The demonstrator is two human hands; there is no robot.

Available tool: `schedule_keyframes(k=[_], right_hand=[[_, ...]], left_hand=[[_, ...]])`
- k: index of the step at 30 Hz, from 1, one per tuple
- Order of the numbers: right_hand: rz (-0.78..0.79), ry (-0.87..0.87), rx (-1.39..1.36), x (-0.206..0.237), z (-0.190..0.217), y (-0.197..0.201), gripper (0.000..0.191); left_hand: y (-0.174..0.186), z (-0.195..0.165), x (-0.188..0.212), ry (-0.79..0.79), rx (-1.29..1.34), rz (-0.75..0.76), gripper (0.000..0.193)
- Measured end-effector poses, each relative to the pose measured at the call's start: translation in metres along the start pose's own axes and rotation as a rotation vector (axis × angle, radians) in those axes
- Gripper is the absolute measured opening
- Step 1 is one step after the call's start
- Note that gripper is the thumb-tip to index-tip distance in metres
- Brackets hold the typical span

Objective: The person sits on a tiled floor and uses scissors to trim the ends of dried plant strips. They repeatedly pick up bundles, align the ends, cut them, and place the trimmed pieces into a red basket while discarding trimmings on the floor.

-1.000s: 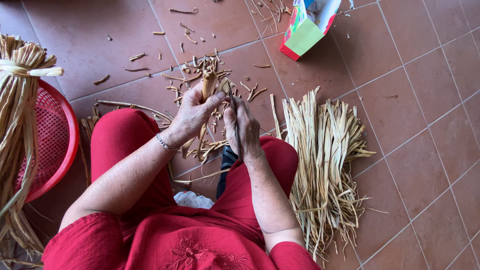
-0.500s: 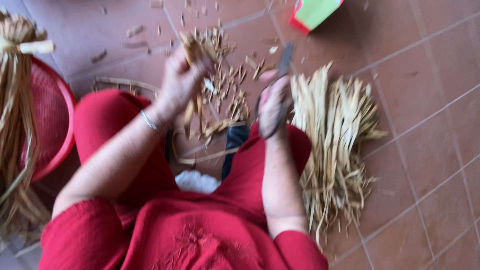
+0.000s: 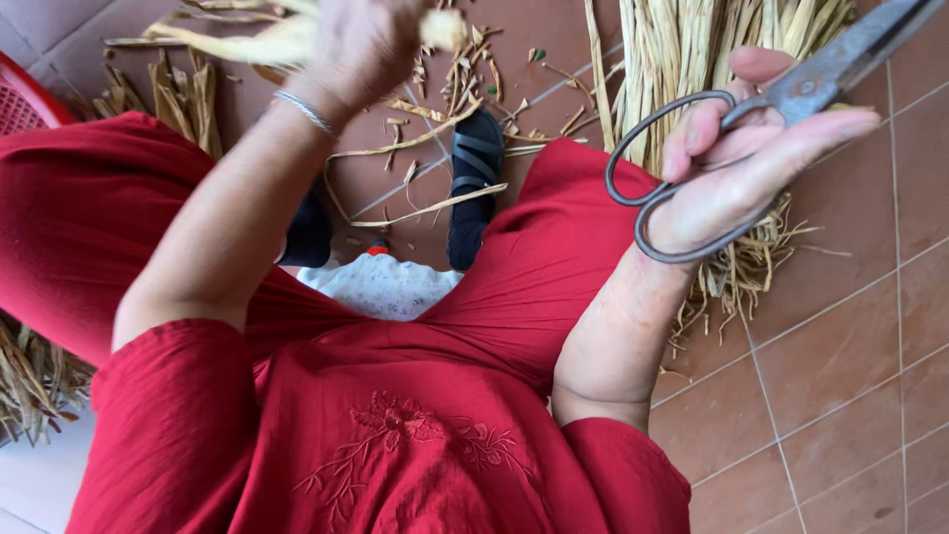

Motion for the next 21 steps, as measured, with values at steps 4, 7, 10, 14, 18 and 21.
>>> schedule_keyframes(k=[4,7,10,14,18,21], right_hand=[[-0.088,-0.007,0.016,0.001,0.009,0.016,0.093],[-0.158,0.019,0.050,0.000,0.013,0.024,0.092],[-0.197,0.043,0.126,0.004,0.016,0.027,0.091],[-0.190,0.032,0.179,0.011,0.013,0.032,0.090],[-0.096,-0.104,0.130,0.017,-0.004,0.038,0.086],[0.147,-0.137,0.154,0.016,-0.028,0.026,0.078]], left_hand=[[-0.103,-0.052,0.060,0.225,0.099,0.723,0.009],[-0.136,-0.099,0.090,0.262,0.370,0.691,0.011],[-0.152,-0.133,0.103,0.341,0.502,0.656,0.021],[-0.152,-0.145,0.111,0.395,0.564,0.628,0.010],[-0.130,-0.126,0.077,0.587,0.784,0.405,0.027],[-0.104,-0.110,0.034,0.916,1.280,0.517,0.018]])
Point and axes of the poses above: each hand's wrist, its own x-axis away from the middle knuckle, its own y-axis out of the back of the hand, z = x × y, the point moved 3 cm from there along -x, towards the middle knuckle, and after that the axes turned 3 degrees about -z, right-handed, at the moved point
